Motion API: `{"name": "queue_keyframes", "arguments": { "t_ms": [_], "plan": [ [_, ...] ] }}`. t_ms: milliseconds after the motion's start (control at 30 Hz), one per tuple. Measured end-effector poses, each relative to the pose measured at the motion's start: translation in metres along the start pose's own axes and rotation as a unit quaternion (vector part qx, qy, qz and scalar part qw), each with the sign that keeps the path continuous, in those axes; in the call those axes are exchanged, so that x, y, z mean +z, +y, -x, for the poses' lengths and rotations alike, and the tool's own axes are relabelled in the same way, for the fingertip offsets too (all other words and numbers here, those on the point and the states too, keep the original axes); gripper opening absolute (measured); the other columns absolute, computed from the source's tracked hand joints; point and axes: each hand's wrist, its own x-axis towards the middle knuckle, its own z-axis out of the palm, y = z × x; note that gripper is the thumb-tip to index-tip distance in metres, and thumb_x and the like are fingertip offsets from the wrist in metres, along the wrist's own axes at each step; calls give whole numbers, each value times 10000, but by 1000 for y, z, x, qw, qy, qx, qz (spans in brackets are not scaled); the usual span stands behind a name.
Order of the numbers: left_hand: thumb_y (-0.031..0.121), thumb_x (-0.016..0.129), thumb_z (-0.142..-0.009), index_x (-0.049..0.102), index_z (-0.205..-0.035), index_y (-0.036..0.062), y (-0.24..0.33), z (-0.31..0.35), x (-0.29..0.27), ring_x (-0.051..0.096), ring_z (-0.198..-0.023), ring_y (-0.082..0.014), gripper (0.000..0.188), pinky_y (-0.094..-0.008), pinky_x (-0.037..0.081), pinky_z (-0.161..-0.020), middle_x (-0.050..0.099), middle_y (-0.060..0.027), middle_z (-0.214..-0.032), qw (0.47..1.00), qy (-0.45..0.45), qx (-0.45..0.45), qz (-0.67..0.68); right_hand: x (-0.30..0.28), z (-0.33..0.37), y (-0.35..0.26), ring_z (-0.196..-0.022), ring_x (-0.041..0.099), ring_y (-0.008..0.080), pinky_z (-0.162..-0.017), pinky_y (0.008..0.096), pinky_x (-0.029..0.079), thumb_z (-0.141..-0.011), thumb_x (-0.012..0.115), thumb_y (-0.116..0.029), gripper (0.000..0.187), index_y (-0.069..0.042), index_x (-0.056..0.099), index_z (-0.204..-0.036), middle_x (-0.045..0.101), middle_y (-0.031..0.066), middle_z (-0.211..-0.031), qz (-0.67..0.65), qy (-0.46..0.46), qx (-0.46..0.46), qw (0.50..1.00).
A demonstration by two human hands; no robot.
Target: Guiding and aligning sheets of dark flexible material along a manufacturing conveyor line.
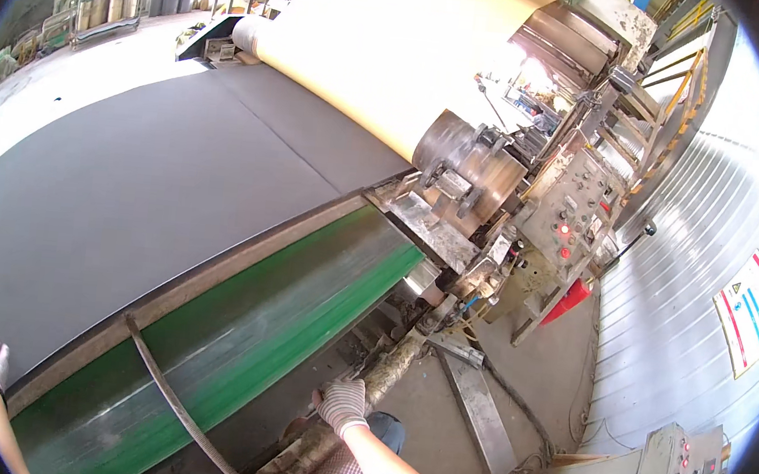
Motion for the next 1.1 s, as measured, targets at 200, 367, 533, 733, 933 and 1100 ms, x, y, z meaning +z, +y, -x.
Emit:
{"name": "queue_keyframes", "arguments": {
  "t_ms": [200,367,533,733,933,1100],
  "plan": [
    [187,755,-815,536,-1120,147,122,104,12,536,-1029,-386,377,-499,465,-912,563,-139,-1096,976,70,202,-35,-9,0,-5,-908,683,287,-781,471,460,-918,561,-463,416,-118,784,-854,736,88,-844,26,-14,6,1000],
    [320,790,-776,544,-1084,145,218,133,23,547,-988,-373,431,-498,482,-856,583,-131,-1058,962,49,249,-96,-14,2,-7,-907,687,277,-786,471,461,-922,549,-478,440,-112,784,-855,742,91,-873,12,14,-2,1000],
    [436,639,-922,608,-1022,154,304,169,38,569,-929,-378,301,-497,482,-820,631,-120,-951,952,45,298,-59,-11,0,-9,-879,691,282,-785,472,464,-925,544,-477,439,-117,784,-851,740,89,-851,46,5,-3,999],
    [380,533,-1007,625,-1252,142,369,176,55,575,-1074,-396,354,-479,481,-946,648,-138,-1181,892,-10,443,-84,-12,0,-13,-912,694,275,-834,464,467,-926,543,-463,410,-142,791,-860,749,84,-890,19,-14,8,1000],
    [342,533,-1038,526,-1437,102,360,187,72,502,-1349,-325,466,-410,375,-1148,544,-181,-1431,889,-28,376,261,-24,5,-3,-965,692,262,-852,455,462,-920,553,-460,386,-160,789,-980,754,88,-939,30,-48,27,998],
    [412,531,-1029,549,-1416,134,228,113,24,561,-1269,-364,476,-457,447,-1080,573,-193,-1379,980,122,138,81,-7,3,-2,-903,698,278,-817,450,478,-904,568,-465,397,-137,792,-906,748,94,-876,20,19,9,1000]
  ]
}}
